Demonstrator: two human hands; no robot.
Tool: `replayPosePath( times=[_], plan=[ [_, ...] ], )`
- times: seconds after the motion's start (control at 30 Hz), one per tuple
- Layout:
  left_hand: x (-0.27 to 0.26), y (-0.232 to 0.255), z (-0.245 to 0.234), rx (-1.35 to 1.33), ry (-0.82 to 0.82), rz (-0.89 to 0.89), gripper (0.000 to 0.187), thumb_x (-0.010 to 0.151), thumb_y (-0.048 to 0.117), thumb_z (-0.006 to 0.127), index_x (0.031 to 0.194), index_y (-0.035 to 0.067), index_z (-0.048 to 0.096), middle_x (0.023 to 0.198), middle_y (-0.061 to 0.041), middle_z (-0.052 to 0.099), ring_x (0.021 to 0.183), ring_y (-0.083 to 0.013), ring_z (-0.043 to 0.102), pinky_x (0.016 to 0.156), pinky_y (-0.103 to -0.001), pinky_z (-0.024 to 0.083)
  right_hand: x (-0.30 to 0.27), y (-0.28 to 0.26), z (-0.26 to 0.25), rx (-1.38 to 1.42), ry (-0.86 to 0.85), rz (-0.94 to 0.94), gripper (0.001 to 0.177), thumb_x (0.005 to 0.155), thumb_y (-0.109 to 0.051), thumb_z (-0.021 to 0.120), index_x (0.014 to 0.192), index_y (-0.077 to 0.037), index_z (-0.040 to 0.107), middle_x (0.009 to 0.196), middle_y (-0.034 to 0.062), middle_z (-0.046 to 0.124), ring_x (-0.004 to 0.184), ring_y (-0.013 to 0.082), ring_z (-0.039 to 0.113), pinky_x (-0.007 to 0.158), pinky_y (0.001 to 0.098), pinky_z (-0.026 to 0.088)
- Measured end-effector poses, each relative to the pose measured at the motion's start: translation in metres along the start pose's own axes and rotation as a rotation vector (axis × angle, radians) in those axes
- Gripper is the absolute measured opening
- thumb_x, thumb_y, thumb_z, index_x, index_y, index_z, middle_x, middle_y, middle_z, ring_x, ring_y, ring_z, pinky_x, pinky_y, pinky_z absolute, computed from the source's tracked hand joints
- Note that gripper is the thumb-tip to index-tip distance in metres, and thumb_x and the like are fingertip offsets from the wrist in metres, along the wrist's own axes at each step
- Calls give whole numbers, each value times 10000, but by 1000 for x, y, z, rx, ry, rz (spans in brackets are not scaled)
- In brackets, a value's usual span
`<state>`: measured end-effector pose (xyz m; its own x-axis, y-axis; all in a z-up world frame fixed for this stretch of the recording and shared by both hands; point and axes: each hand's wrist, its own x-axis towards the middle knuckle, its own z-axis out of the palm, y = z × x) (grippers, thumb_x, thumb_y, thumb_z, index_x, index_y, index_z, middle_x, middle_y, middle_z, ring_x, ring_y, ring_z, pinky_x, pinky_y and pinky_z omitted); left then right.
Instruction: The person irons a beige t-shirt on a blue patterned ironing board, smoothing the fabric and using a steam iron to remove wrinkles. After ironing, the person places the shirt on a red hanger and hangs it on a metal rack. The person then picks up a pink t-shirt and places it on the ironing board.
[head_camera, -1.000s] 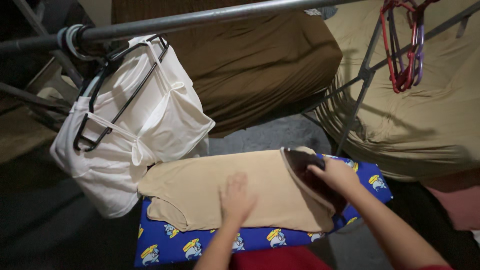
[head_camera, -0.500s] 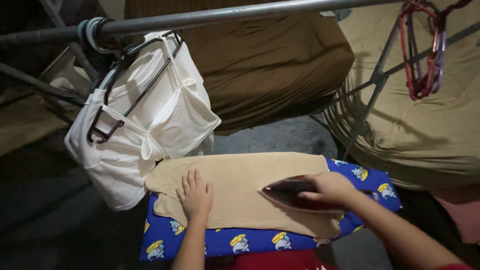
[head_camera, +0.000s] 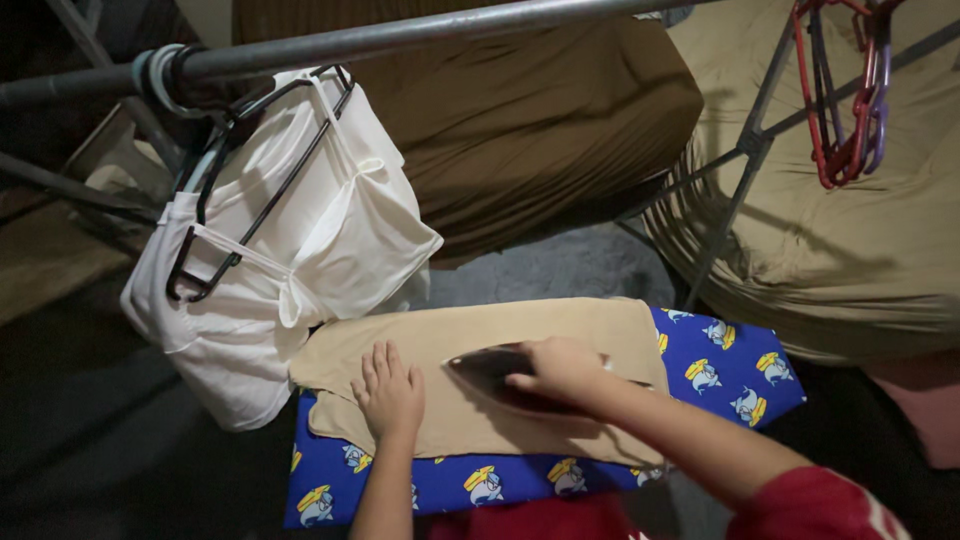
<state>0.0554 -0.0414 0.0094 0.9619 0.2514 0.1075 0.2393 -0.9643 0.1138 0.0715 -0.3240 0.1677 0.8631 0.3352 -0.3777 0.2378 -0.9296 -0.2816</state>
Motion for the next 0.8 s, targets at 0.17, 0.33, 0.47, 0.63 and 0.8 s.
replayPosePath(
  times=[0.17,0.33,0.47,0.63,0.8],
  plan=[
    [0,9,-3,55,-32,-31,712,940,469,509,1568,171,356,1644,-40,330,1516,-273,284,1166,-613,262,-36,68,-3,28,147,87,561,809,-619,666,1122,-161,746,954,169,761,876,369,733,810,488,567],
    [-11,49,-6,10,-97,-32,812,893,495,536,1575,132,289,1665,-67,251,1523,-303,216,1180,-614,186,-78,121,4,79,155,491,626,822,-675,626,1082,-115,728,915,189,771,880,370,756,795,483,596],
    [-38,112,-8,-80,-191,252,832,912,501,544,1594,119,259,1668,-97,225,1533,-311,175,1195,-614,114,-96,147,10,109,214,534,614,828,-663,624,1028,-93,738,881,195,768,851,381,750,781,500,584],
    [-82,191,-20,-229,-376,578,851,926,529,534,1588,79,244,1689,-102,198,1567,-286,114,1227,-587,45,-91,163,10,94,277,461,598,812,-654,646,1002,-95,747,869,196,759,834,389,740,766,498,579],
    [-81,188,-26,-159,-464,507,926,907,606,528,1591,73,203,1691,-99,163,1558,-267,88,1214,-595,39,-69,164,-6,-8,161,313,610,799,-678,652,1026,-118,734,886,190,758,854,375,735,773,491,574]
  ],
)
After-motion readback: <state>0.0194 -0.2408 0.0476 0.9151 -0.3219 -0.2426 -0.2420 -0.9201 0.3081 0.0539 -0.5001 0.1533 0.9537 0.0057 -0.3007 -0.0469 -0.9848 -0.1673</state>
